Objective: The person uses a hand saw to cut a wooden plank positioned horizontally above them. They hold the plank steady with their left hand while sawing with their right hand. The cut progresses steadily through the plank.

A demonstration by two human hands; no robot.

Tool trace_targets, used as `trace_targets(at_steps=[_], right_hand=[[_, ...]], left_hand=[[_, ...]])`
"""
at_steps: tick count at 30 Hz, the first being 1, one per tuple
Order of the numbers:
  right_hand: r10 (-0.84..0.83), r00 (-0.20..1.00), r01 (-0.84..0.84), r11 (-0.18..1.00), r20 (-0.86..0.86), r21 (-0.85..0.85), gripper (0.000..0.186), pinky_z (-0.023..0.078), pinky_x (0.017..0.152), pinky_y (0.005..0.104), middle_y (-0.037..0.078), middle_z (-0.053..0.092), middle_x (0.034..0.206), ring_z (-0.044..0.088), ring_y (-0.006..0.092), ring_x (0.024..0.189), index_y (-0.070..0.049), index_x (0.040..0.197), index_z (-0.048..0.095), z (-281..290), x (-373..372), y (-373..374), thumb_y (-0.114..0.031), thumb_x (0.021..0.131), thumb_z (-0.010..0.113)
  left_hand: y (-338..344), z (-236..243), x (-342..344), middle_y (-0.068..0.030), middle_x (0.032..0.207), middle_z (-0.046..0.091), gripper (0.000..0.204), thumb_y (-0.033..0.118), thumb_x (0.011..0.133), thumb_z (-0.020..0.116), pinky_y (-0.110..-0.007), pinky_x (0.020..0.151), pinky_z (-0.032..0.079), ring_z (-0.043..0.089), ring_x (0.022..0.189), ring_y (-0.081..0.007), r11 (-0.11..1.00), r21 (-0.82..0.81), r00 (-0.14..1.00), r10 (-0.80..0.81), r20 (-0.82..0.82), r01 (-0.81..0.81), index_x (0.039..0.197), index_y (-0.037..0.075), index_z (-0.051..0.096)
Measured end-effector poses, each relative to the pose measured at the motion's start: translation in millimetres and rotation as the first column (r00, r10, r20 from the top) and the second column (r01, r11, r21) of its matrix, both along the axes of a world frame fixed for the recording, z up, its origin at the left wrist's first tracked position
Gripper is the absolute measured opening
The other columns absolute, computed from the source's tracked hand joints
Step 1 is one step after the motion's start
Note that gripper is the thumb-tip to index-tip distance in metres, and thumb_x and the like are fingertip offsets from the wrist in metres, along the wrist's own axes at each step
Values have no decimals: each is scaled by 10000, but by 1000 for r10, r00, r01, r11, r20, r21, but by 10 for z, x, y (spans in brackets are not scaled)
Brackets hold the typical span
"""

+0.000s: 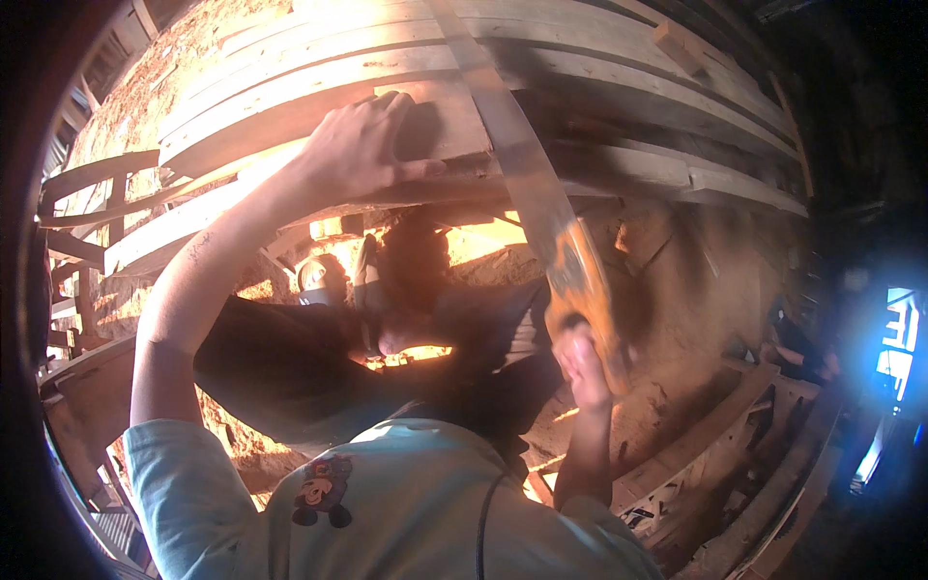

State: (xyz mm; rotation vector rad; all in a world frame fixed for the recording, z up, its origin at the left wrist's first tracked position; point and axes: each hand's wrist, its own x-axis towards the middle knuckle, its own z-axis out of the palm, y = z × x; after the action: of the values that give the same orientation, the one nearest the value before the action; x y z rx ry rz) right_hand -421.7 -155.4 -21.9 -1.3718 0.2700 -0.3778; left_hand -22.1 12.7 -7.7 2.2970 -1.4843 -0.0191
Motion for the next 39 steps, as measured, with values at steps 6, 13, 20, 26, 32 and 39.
trace_targets(at_steps=[6, 13, 20, 26, 32, 39], right_hand=[[-97, 995, 97, 994, -13, 43, 326, 316, 571, 289, -12, 378, 663, 358, 112, 563, -117, 784, 407, 80, -130, 130, -222, 1071, 518], [-94, 994, 96, 994, -52, 42, 250, 347, 570, 271, -29, 394, 676, 368, 83, 534, -114, 879, 465, 151, 167, -372, -245, 1084, 525], [-234, 970, 240, 967, 68, -87, 105, 350, 521, 239, -30, 395, 672, 378, 67, 521, -65, 961, 509, -224, 750, 271, -78, 1051, 562], [-289, 956, 293, 948, 46, -123, 131, 363, 468, 282, 5, 504, 687, 425, 98, 515, -79, 919, 560, -161, 222, 287, -122, 1014, 639], [-15, 975, -16, 990, 223, 137, 76, 360, 547, 242, -5, 454, 763, 409, 68, 596, -69, 1014, 490, -648, -593, 127, -36, 1053, 546], [-221, 967, 252, 891, 124, -377, 144, 299, 463, 268, -5, 468, 623, 437, 95, 509, -67, 902, 556, -363, 636, 212, -110, 1018, 630]], left_hand=[[-60, 86, -12, -305, 924, 715, 844, 666, 899, 744, -548, 777, 585, 717, 883, -499, 997, 70, 998, -31, -46, 34, 1248, -83, 572], [-12, 208, -85, -299, 1078, 739, 796, 632, 913, 729, -555, 871, 588, 735, 1011, -467, 973, 212, 983, 120, -139, -88, 1314, -39, 576], [2, 173, -25, -314, 962, 729, 896, 701, 863, 746, -549, 783, 602, 725, 924, -495, 996, 77, 996, -43, -77, 49, 1219, -106, 592], [73, 126, -34, -331, 884, 716, 957, 732, 847, 735, -547, 744, 607, 735, 882, -494, 1000, 30, 996, -3, -90, 5, 1190, -144, 557], [21, 129, -41, -310, 873, 719, 978, 707, 860, 742, -545, 743, 602, 727, 860, -497, 997, 70, 997, -41, -63, 46, 1291, -144, 530], [-6, 215, -58, -306, 824, 723, 1077, 780, 847, 720, -531, 738, 609, 746, 848, -478, 990, 138, 999, 3, -45, 4, 1379, -138, 533]])
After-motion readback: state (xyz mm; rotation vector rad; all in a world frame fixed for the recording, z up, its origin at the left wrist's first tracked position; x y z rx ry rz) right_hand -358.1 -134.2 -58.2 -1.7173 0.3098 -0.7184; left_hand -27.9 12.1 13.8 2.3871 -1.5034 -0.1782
